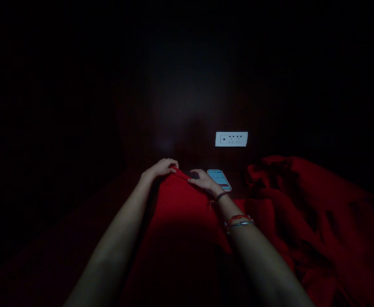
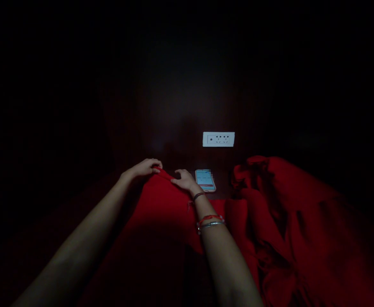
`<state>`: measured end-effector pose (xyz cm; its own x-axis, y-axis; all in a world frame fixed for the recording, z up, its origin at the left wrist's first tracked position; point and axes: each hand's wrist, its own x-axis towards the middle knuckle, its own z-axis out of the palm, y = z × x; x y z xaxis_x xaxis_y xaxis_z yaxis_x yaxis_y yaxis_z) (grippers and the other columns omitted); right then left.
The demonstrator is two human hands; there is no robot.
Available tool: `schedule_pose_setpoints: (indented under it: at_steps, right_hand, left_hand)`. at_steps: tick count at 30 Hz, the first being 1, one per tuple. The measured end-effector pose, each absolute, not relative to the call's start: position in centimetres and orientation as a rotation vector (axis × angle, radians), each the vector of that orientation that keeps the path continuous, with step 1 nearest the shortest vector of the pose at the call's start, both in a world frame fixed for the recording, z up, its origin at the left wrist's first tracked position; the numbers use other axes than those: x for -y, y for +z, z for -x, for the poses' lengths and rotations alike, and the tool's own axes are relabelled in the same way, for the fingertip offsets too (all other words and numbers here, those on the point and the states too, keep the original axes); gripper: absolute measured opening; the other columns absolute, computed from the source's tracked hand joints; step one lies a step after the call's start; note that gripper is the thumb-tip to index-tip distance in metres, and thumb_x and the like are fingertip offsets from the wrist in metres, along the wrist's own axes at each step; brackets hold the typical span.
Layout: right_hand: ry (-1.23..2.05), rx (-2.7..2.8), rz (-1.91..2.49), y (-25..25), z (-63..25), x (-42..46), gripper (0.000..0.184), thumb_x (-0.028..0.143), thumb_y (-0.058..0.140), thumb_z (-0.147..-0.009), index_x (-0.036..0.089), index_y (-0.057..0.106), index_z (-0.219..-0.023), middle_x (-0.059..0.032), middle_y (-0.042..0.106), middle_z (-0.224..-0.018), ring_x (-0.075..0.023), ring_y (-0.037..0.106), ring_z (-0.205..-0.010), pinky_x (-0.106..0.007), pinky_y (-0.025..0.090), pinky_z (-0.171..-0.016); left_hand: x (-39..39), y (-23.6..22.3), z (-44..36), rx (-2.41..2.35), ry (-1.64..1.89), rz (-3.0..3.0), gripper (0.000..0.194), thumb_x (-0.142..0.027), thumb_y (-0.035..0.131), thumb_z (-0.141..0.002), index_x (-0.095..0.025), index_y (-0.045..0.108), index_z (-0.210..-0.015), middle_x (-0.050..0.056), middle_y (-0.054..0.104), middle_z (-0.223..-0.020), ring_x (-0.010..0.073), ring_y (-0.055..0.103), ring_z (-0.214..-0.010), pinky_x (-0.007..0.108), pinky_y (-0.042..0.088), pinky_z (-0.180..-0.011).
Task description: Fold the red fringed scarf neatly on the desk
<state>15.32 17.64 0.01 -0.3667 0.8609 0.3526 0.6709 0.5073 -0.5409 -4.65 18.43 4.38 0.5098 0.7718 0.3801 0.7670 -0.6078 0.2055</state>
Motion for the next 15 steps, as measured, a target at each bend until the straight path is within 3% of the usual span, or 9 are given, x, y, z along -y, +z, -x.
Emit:
schedule_pose_setpoints:
  at_steps: [3, 8, 15]
  right_hand:
    - [0.438, 2.145, 1.057, 0.4, -14.3, -16.9, 0.04, 0.037, 0.045, -0.072, 0.014, 0.052, -0.103, -0.0052, 0.056, -0.1, -0.0122, 0.051, -0.087, -0.019, 0.036, -0.072]
    - [0.298, 2.11, 1.151, 0.9, -13.8, -16.3, 0.02, 0.028, 0.046, -0.074, 0.016, 0.06, -0.083, -0.0009, 0.061, -0.077, -0.0104, 0.053, -0.07, -0.018, 0.035, -0.062]
    - [-0.047, 2.192, 1.186, 0.8, -13.6, -15.8, 0.027, 0.04, 0.046, -0.074, 0.016, 0.056, -0.078, -0.0055, 0.058, -0.077, -0.013, 0.051, -0.071, -0.02, 0.033, -0.062]
  left_hand:
    - [-17.7, 5.4, 3.9, -1.238, 0.683, -2.773, 0.011, -0.02, 0.054, -0.063, -0.023, 0.06, -0.072, -0.002, 0.057, -0.075, 0.0123, 0.05, -0.073, 0.019, 0.035, -0.068]
    - [-16.7, 6.6, 3.2, -1.262, 0.625, -2.714, 0.013, -0.019, 0.053, -0.063, -0.023, 0.06, -0.073, -0.003, 0.058, -0.074, 0.0124, 0.051, -0.073, 0.02, 0.035, -0.07]
    - [-15.5, 7.3, 1.0, -1.885, 0.2, -2.533, 0.012, -0.015, 0.062, -0.051, -0.024, 0.06, -0.059, -0.002, 0.058, -0.06, 0.0192, 0.052, -0.074, 0.04, 0.026, -0.084]
